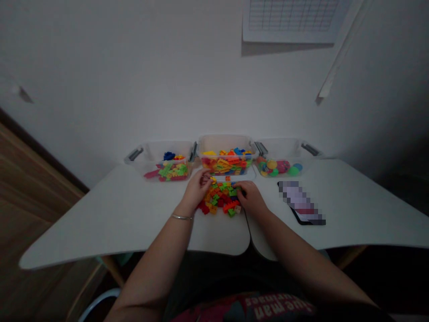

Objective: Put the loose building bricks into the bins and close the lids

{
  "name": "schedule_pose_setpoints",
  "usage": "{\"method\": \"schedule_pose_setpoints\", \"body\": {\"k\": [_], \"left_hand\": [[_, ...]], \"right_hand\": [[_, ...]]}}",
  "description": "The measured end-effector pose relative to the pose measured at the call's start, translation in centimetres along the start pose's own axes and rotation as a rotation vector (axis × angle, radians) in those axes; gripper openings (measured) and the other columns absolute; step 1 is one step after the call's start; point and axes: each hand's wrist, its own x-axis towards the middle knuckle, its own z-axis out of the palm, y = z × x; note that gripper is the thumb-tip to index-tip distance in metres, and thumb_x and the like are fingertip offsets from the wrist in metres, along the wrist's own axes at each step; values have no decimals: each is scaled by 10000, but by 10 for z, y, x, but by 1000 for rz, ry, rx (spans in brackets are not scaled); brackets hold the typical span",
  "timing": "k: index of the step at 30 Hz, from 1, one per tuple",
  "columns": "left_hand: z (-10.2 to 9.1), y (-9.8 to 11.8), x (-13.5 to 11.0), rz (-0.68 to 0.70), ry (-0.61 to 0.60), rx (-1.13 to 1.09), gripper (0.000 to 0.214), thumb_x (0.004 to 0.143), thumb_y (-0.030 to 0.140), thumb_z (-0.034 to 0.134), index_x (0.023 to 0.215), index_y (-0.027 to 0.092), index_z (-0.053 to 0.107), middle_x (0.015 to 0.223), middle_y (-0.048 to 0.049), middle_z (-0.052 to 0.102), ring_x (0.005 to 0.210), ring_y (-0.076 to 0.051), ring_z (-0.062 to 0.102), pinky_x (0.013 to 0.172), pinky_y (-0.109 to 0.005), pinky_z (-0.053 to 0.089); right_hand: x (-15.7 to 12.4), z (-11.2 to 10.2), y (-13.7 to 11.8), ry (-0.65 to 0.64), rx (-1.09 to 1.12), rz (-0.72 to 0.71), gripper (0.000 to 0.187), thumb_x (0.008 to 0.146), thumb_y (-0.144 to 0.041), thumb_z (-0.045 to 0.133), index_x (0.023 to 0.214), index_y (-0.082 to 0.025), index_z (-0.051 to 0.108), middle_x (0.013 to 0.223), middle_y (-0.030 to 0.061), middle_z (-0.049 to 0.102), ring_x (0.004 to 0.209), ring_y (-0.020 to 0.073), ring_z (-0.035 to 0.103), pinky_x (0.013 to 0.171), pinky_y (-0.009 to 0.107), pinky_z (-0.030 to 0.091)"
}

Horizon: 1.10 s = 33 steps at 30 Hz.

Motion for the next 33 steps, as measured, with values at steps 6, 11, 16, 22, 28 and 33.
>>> {"method": "schedule_pose_setpoints", "body": {"k": [6,11,16,22,28,33], "left_hand": [[8,12,-7,-9,-208,-223,446,802,197,589,1233,187,478,941,-29,620,718,-103,616,674,-235,533],[16,18,-11,-14,-303,-253,468,780,195,633,1224,193,488,940,-29,629,728,-112,625,662,-237,534],[20,16,-13,-27,-348,-302,395,792,179,628,1173,186,523,917,-31,628,798,-144,644,711,-276,547],[22,13,-13,-77,-334,-409,408,765,130,658,1147,180,524,908,-19,623,827,-132,655,765,-275,554],[23,14,-13,-47,-287,-345,359,768,127,662,1108,171,558,916,-24,644,842,-133,653,788,-290,556],[11,16,-10,98,-239,-65,289,751,100,656,1028,163,605,991,-58,656,922,-165,634,847,-328,538]], "right_hand": [[3,1,-15,-33,35,-58,250,840,-233,540,1050,-247,674,1035,71,711,982,251,621,916,447,452],[3,3,-17,-45,93,-100,175,874,-272,530,959,-242,680,974,54,715,947,228,625,900,420,458],[2,3,-18,-78,108,-57,164,873,-295,545,939,-243,686,940,51,709,926,221,634,869,404,482],[0,3,-19,-108,123,-5,149,869,-262,556,934,-240,688,931,47,707,904,209,650,845,385,502],[-1,8,-15,-97,154,-44,190,850,-219,583,1024,-233,658,1042,67,698,998,209,649,897,388,506],[-2,10,-11,-81,153,-66,204,829,-192,573,1012,-240,649,1042,58,693,998,199,643,903,376,512]]}}
